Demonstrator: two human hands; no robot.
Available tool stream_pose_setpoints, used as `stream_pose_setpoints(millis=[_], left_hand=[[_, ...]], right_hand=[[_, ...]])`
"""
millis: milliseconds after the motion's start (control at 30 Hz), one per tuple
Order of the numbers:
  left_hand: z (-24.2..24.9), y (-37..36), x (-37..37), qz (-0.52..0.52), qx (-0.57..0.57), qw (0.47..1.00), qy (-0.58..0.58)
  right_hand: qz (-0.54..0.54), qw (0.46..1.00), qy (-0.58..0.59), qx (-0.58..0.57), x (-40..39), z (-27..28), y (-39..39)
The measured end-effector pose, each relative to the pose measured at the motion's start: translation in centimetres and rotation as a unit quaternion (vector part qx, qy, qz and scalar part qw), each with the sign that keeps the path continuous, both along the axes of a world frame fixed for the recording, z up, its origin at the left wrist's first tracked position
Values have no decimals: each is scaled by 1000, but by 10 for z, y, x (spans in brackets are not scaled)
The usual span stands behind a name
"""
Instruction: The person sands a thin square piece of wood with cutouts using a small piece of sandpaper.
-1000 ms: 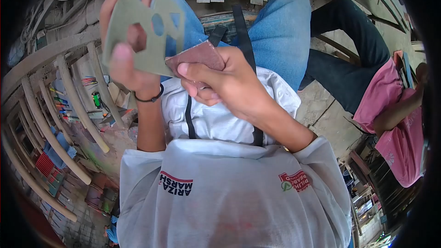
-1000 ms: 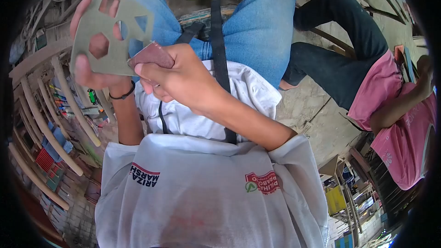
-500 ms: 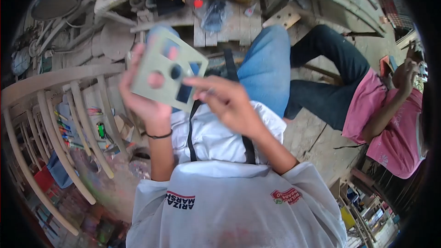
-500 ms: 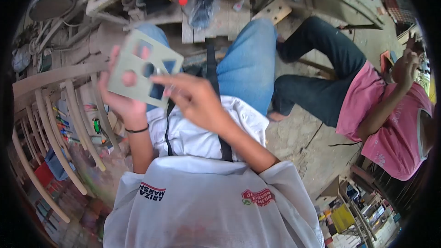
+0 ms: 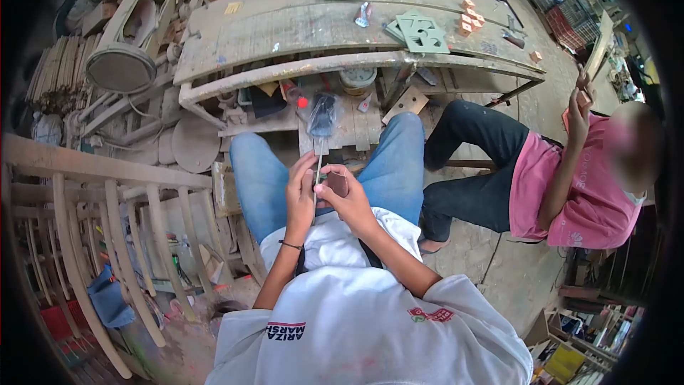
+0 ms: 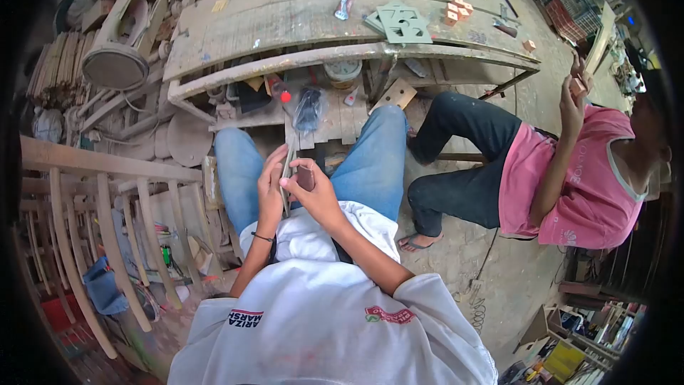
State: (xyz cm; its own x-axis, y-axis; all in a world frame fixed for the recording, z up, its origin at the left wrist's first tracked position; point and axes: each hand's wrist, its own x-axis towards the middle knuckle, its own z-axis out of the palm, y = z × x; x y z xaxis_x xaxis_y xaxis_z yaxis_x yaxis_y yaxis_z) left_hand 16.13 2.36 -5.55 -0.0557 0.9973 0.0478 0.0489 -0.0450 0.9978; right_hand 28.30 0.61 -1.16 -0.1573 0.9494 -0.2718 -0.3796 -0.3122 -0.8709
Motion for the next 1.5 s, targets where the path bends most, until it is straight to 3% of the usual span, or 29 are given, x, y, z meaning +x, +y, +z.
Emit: stream_pose_setpoints(millis=[67,133,233,267,300,400,433,467,500,533,700,833,1000,1267,1500], left_hand=[[-11,3,-3,-24,-26,998,-45],[-12,6,-6,-127,-54,990,29],[-11,6,-4,-174,-76,982,8],[-9,8,-7,-190,-24,979,76],[-4,9,-9,-190,-17,979,77],[7,16,-17,-98,105,948,282],[7,19,-17,-95,106,949,282],[7,22,-17,-81,17,995,61],[14,26,-16,-64,-73,982,-164],[40,29,-9,-35,-115,960,-252],[87,65,-21,-55,-107,948,-294],[119,86,-28,-78,-40,938,-336],[134,105,-29,-90,-50,907,-409],[117,146,-29,-47,-54,935,-348],[119,154,-30,-73,-43,963,-254]], right_hand=[[6,998,-17,-57,7,6,7],[-14,998,-10,-61,11,8,14],[-36,998,5,-54,16,8,17],[-44,998,10,-51,19,10,16],[-50,997,14,-49,23,16,17],[-66,996,12,-65,42,38,24],[-76,995,23,-61,50,43,26],[-76,996,11,-43,57,48,31],[-76,996,10,-43,59,52,37],[-76,996,34,-33,61,56,41],[-108,992,67,25,69,84,69],[-85,991,63,82,66,100,84],[-101,990,50,88,66,114,105],[-102,988,4,120,61,106,125],[-99,989,-4,111,69,93,139]])
